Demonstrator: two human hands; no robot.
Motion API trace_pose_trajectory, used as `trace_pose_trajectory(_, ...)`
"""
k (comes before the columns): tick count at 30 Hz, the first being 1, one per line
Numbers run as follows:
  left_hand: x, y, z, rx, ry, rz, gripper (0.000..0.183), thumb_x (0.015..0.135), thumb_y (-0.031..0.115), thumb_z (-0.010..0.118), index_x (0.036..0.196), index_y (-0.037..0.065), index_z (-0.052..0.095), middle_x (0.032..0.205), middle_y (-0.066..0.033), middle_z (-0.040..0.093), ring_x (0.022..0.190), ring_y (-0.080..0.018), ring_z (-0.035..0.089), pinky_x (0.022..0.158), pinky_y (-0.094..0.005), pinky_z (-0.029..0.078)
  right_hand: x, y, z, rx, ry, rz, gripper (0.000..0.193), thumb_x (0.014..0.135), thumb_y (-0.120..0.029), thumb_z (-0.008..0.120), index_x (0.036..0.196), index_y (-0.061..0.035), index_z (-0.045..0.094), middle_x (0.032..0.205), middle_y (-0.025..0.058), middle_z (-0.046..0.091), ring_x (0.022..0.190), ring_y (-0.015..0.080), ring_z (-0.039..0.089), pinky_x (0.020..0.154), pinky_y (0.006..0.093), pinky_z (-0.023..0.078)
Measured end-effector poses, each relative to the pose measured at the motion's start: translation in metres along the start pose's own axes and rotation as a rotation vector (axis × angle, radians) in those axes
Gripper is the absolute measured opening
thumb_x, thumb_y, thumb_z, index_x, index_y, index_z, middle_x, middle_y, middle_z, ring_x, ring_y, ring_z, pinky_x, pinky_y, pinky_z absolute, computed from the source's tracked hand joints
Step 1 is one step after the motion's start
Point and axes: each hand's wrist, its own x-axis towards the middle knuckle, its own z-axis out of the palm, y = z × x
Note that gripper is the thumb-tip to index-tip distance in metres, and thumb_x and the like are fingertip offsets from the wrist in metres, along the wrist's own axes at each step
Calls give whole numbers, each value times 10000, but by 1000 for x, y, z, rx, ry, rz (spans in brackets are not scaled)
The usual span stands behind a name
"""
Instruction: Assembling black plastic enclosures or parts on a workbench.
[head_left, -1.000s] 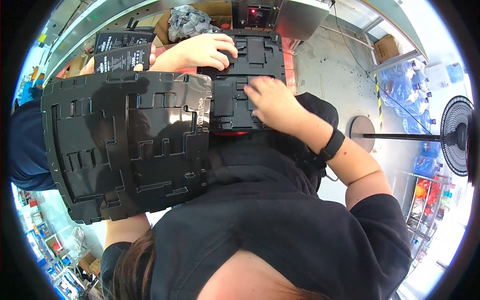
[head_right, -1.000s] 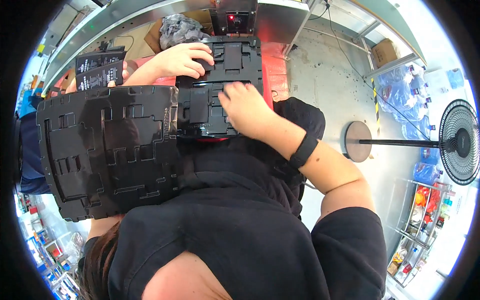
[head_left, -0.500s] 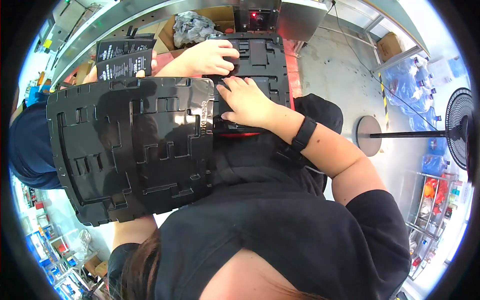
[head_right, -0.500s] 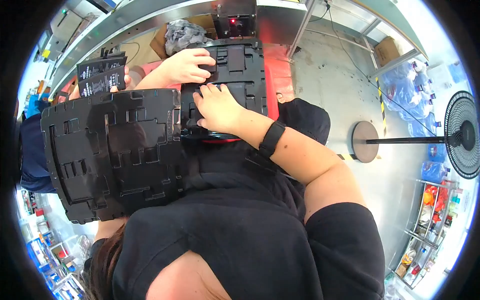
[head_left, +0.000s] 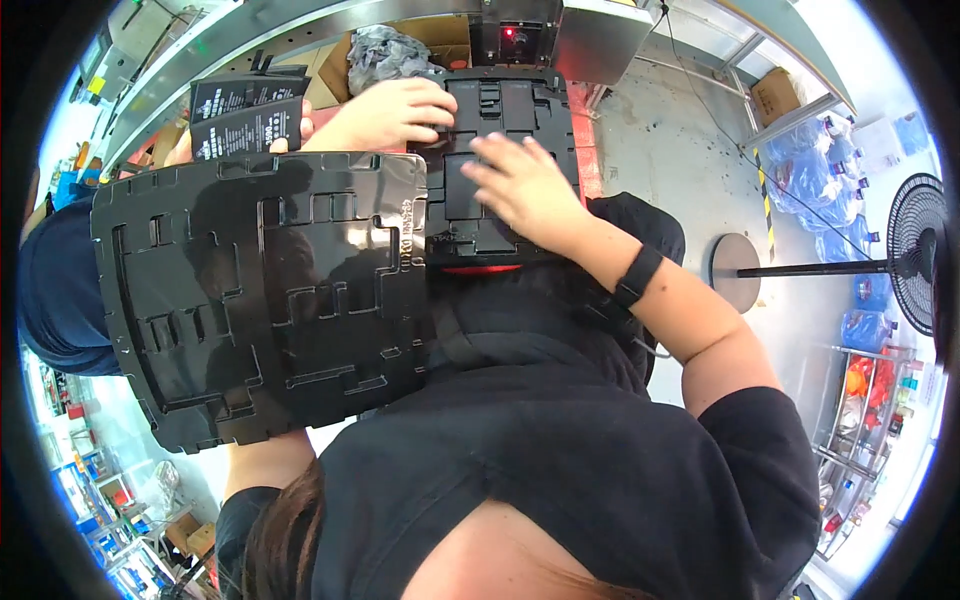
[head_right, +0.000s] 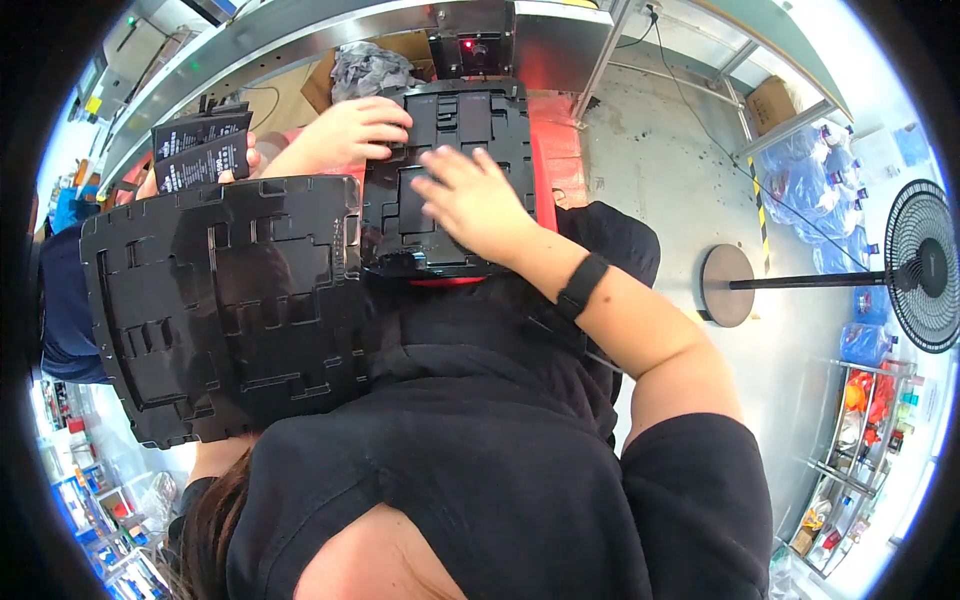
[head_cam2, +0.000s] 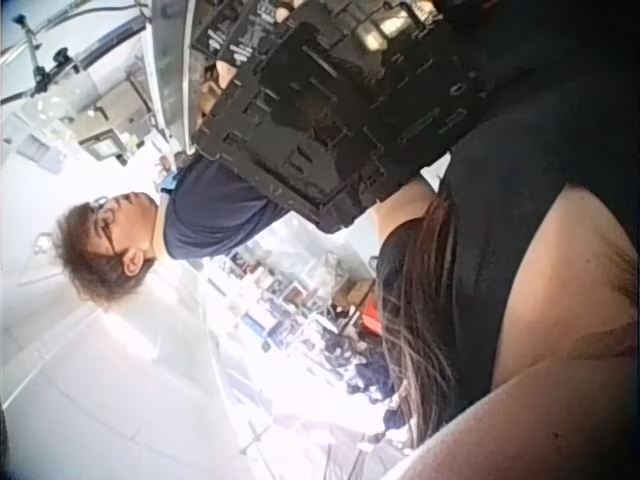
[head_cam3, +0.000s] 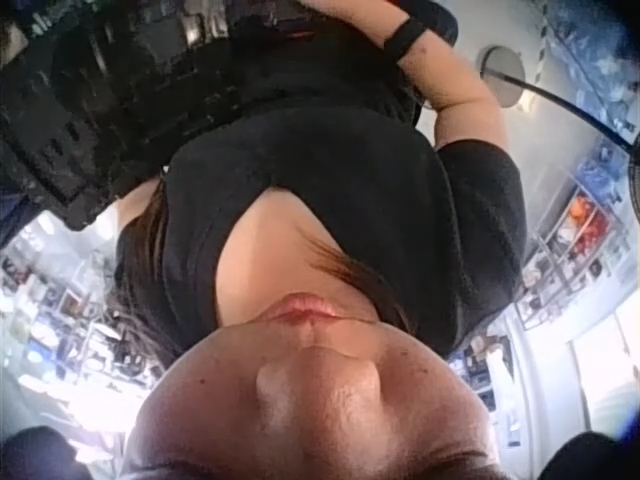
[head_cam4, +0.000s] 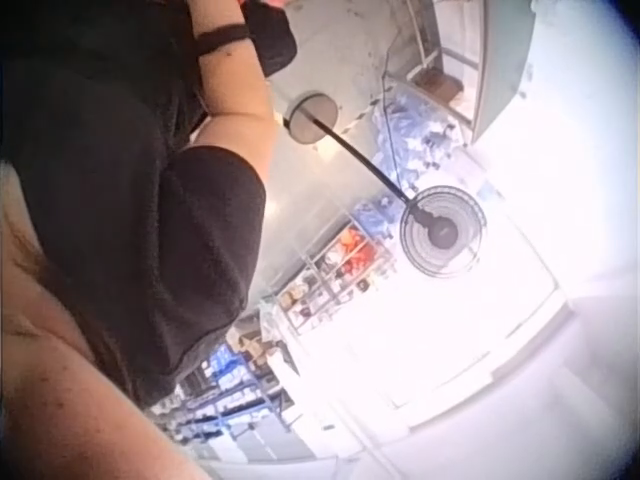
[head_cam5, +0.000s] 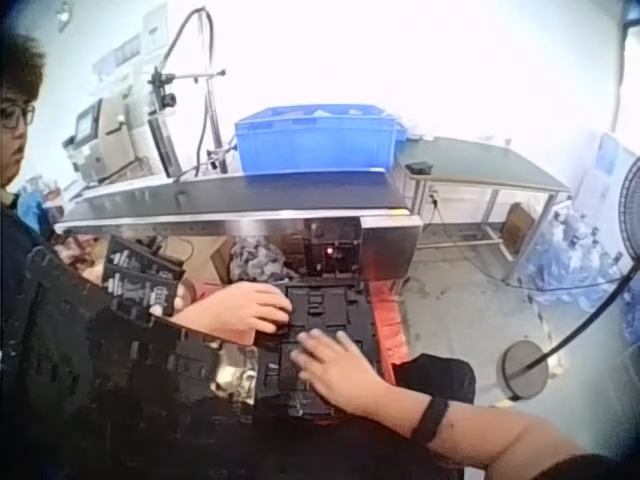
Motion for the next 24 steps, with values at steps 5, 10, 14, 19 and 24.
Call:
trace_pose_trajectory(5,-59,8,-45,-374,342,-709,303,622,174,666,894,84,567,1101,-50,543,1147,-267,484,908,-357,451,-11,2,-11,136,213,230,279,791,-73,622,1069,-84,642,993,78,569,953,273,531,841,440,415)
trace_pose_trajectory(10,-109,23,-78,-384,624,-1046,278,629,180,661,877,92,571,1081,-44,548,1128,-260,490,892,-355,452,-16,-7,-5,6,78,53,303,732,-40,601,1017,-114,674,1015,46,551,994,247,507,807,369,388)
trace_pose_trajectory(14,-138,33,-98,-426,858,-1181,258,634,184,656,864,98,575,1064,-39,552,1113,-254,495,879,-354,453,-16,-10,4,6,-18,138,290,727,-56,610,1001,-113,686,1012,39,546,1004,240,489,804,374,377)
trace_pose_trajectory(19,-161,38,-116,-508,1097,-1248,234,641,190,651,847,105,580,1044,-32,557,1094,-247,502,863,-352,454,6,16,-5,420,-118,255,238,774,-63,609,1003,-62,675,944,96,598,957,282,567,843,383,450)
trace_pose_trajectory(24,-163,39,-124,-578,1232,-1253,210,647,195,646,830,113,585,1024,-26,561,1075,-240,508,846,-350,455,39,82,-34,168,40,372,296,801,-189,624,1083,-106,663,979,136,594,1001,313,553,898,399,449)
